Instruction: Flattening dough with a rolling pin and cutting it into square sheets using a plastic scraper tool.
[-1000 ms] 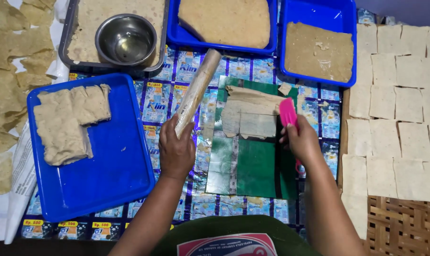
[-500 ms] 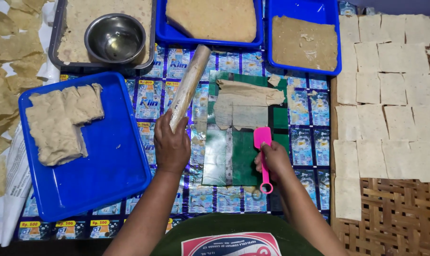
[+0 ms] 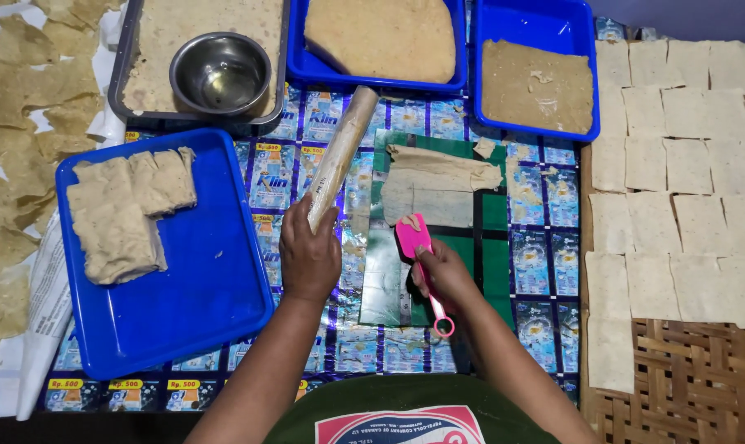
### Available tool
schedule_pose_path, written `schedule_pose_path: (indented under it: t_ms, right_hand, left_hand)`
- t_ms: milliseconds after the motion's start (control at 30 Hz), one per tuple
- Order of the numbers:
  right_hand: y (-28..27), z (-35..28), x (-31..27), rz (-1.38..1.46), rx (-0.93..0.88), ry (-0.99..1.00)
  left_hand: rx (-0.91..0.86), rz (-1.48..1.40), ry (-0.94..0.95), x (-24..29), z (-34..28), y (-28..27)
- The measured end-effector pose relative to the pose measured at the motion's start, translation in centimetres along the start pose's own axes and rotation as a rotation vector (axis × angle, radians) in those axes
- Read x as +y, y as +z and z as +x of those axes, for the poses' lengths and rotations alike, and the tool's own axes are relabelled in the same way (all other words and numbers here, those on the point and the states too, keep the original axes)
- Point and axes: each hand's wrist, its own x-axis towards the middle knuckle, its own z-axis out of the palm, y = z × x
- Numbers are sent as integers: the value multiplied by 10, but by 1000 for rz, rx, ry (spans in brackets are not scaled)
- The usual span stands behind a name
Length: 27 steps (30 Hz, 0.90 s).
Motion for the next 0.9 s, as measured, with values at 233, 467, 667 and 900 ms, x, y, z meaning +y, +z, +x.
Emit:
schedule_pose_path:
  t_ms: [233,467,667,900]
  right_hand:
    - [-30,46,-88,-387,140,-233]
    - [-24,83,-119,-1328,308,-33]
    - [-61,30,-96,-1289,336,-241]
    - [-100,-13,-28,-485,544,-117]
  left_hand:
    - [-12,3,-4,-2,0,2]
    - [27,17,20,-3,0,5]
    - [31,7,10,-3,-2,5]
    - [13,-22,-21,-2,0,3]
